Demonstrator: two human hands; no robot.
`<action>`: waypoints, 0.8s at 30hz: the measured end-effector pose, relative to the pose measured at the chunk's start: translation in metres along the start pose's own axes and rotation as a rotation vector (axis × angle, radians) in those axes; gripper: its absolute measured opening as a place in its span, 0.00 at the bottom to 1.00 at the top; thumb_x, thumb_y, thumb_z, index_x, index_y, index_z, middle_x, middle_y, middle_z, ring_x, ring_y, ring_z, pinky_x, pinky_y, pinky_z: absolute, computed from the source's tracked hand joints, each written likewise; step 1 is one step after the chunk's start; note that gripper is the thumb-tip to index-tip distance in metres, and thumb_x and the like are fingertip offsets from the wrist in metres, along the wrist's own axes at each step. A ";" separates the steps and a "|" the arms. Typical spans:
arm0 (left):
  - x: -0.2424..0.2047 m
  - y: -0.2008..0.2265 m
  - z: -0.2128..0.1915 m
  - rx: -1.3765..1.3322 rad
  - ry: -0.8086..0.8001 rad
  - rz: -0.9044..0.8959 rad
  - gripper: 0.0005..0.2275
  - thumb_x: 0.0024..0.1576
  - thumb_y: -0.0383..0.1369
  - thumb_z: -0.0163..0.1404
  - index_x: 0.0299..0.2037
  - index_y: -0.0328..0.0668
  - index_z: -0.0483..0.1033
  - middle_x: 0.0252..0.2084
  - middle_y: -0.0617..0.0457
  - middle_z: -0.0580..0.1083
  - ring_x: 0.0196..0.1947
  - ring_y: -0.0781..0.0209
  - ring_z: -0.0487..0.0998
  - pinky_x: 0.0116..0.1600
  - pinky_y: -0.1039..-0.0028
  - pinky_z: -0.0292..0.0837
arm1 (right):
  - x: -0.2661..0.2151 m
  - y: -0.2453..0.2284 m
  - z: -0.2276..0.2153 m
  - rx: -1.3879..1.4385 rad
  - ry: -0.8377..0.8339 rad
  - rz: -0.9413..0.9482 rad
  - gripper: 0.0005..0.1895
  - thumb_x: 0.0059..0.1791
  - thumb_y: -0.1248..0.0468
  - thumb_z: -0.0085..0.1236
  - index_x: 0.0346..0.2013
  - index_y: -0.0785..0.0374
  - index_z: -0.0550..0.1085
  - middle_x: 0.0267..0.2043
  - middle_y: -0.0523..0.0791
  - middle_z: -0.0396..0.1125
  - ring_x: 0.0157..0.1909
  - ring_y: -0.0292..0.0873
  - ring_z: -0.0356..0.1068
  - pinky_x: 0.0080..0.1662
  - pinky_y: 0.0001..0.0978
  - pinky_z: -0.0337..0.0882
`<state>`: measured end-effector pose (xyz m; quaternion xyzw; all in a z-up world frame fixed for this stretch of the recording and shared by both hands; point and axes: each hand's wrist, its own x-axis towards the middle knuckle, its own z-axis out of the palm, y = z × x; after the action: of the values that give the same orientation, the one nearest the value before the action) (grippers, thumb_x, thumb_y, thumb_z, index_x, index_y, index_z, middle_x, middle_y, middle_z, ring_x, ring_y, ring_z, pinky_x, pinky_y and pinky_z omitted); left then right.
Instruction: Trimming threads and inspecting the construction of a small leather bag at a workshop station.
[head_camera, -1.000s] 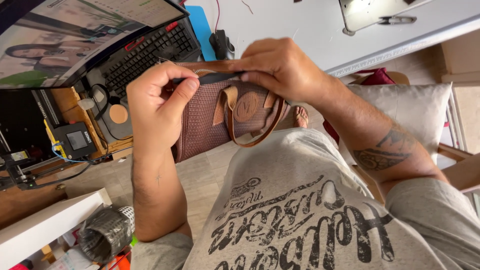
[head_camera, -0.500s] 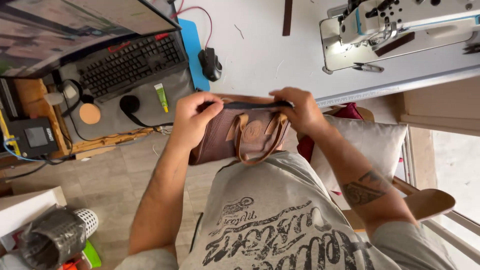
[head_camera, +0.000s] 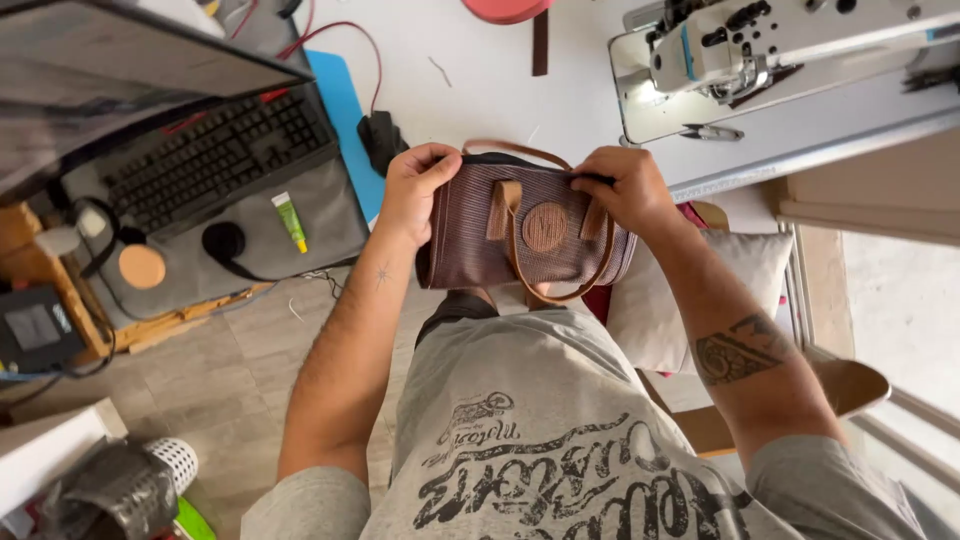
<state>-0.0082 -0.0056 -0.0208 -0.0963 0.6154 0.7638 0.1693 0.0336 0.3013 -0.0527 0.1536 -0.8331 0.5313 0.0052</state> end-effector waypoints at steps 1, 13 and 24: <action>0.014 -0.015 -0.011 0.039 0.026 -0.047 0.04 0.55 0.28 0.60 0.36 0.37 0.82 0.28 0.57 0.72 0.31 0.69 0.71 0.38 0.81 0.69 | 0.001 0.006 0.001 -0.053 -0.022 0.012 0.05 0.49 0.71 0.68 0.39 0.68 0.80 0.34 0.53 0.74 0.38 0.60 0.75 0.42 0.49 0.74; 0.097 -0.051 -0.058 0.722 -0.363 0.156 0.02 0.58 0.27 0.59 0.39 0.41 0.83 0.35 0.48 0.79 0.37 0.56 0.79 0.43 0.71 0.75 | 0.001 0.045 0.043 -0.361 -0.052 0.385 0.07 0.51 0.64 0.67 0.42 0.61 0.81 0.39 0.47 0.76 0.44 0.55 0.76 0.46 0.50 0.75; 0.109 -0.041 -0.049 0.792 -0.472 0.090 0.01 0.58 0.28 0.57 0.37 0.43 0.81 0.34 0.58 0.79 0.32 0.68 0.73 0.39 0.76 0.70 | 0.046 0.000 0.077 -0.288 0.002 0.204 0.10 0.54 0.65 0.63 0.47 0.66 0.82 0.45 0.49 0.75 0.48 0.50 0.72 0.50 0.46 0.73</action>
<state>-0.0963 -0.0303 -0.1079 0.1792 0.8080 0.4773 0.2954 0.0017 0.2212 -0.0789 0.0656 -0.9119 0.4043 -0.0259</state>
